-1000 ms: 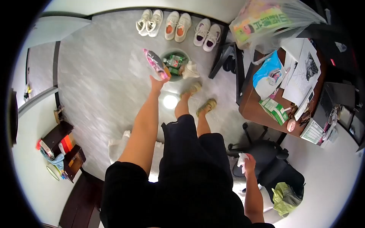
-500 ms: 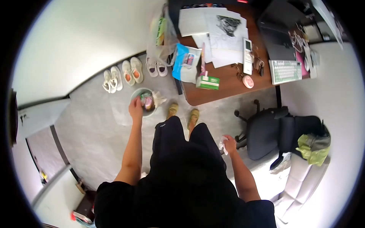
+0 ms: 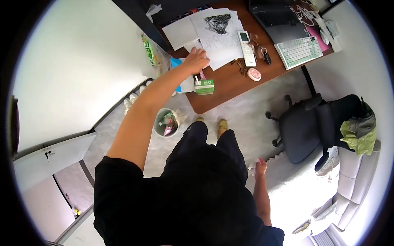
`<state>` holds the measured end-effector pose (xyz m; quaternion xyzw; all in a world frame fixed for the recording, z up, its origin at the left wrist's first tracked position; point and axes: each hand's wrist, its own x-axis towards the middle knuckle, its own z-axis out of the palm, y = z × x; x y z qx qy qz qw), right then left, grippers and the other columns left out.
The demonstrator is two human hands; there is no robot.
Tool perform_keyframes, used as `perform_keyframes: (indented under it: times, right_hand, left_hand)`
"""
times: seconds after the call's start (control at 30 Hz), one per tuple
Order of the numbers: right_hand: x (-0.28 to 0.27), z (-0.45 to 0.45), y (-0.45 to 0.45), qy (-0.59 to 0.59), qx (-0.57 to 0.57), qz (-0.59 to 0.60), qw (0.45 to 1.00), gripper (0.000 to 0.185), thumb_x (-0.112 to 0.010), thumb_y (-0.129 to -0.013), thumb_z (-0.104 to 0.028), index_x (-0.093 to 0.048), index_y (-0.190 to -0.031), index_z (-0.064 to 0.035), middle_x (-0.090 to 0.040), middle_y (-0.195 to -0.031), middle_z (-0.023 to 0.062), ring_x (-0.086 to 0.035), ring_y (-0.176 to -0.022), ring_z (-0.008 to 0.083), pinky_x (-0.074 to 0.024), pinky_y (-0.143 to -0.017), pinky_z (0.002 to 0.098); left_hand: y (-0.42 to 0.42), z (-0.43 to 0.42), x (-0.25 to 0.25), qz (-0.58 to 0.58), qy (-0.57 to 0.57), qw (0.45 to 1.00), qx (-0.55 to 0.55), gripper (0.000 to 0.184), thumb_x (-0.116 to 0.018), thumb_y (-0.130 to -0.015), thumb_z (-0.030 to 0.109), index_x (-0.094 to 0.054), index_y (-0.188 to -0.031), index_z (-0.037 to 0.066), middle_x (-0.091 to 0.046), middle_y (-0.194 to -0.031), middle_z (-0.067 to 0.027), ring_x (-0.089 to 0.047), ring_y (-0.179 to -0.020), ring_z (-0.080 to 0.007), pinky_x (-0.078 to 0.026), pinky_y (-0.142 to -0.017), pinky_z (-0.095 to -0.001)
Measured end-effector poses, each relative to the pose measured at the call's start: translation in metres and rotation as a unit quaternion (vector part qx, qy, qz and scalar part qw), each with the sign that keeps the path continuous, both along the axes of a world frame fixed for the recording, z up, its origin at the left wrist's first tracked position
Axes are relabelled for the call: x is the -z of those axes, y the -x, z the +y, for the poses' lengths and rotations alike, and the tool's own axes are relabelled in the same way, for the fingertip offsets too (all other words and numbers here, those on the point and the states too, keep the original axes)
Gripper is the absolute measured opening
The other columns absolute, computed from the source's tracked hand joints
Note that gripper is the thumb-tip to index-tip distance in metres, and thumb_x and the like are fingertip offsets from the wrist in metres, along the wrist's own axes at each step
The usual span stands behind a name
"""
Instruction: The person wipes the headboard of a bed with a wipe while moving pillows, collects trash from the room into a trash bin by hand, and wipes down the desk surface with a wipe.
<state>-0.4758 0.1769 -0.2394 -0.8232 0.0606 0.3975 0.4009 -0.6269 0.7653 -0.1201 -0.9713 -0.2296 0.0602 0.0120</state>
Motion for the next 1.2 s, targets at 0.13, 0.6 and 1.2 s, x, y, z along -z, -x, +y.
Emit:
perform_keyframes:
  times: [0.13, 0.6, 1.2]
  right_hand:
    - [0.039, -0.048, 0.005, 0.026, 0.016, 0.004, 1.000, 0.036, -0.046, -0.070, -0.005, -0.063, -0.101, -0.0010, -0.062, -0.081, 0.0070, -0.059, -0.067, 0.0155, -0.0487, -0.056, 0.0283]
    - [-0.001, 0.083, -0.054, 0.005, -0.193, -0.006, 0.981, 0.033, -0.044, -0.073, -0.004, -0.062, -0.100, 0.0004, -0.061, -0.076, 0.0072, -0.058, -0.059, 0.0141, -0.0464, -0.048, 0.0262]
    - [-0.023, 0.177, -0.009, -0.019, -0.311, -0.019, 0.950, 0.034, -0.049, -0.070, -0.005, -0.063, -0.102, -0.0031, -0.065, -0.089, 0.0100, -0.062, -0.076, 0.0185, -0.0494, -0.066, 0.0307]
  left_hand:
    - [-0.004, 0.015, -0.008, -0.124, -0.030, 0.991, 0.047, 0.010, -0.066, -0.071, 0.017, -0.064, -0.080, 0.013, -0.058, -0.097, -0.0029, -0.050, -0.100, -0.0201, -0.035, -0.093, -0.0450]
    - [0.336, -0.149, 0.100, -0.527, 0.274, 0.525, -0.610, 0.008, -0.058, -0.077, 0.005, -0.055, -0.082, 0.000, -0.058, -0.062, -0.0059, -0.053, -0.050, -0.0098, -0.041, -0.043, -0.0232]
    - [0.130, -0.153, -0.052, -0.451, 0.324, 0.803, -0.215, 0.086, -0.077, -0.062, 0.023, -0.031, -0.133, 0.005, -0.043, -0.126, -0.0172, -0.043, -0.116, -0.0351, -0.040, -0.094, -0.0392]
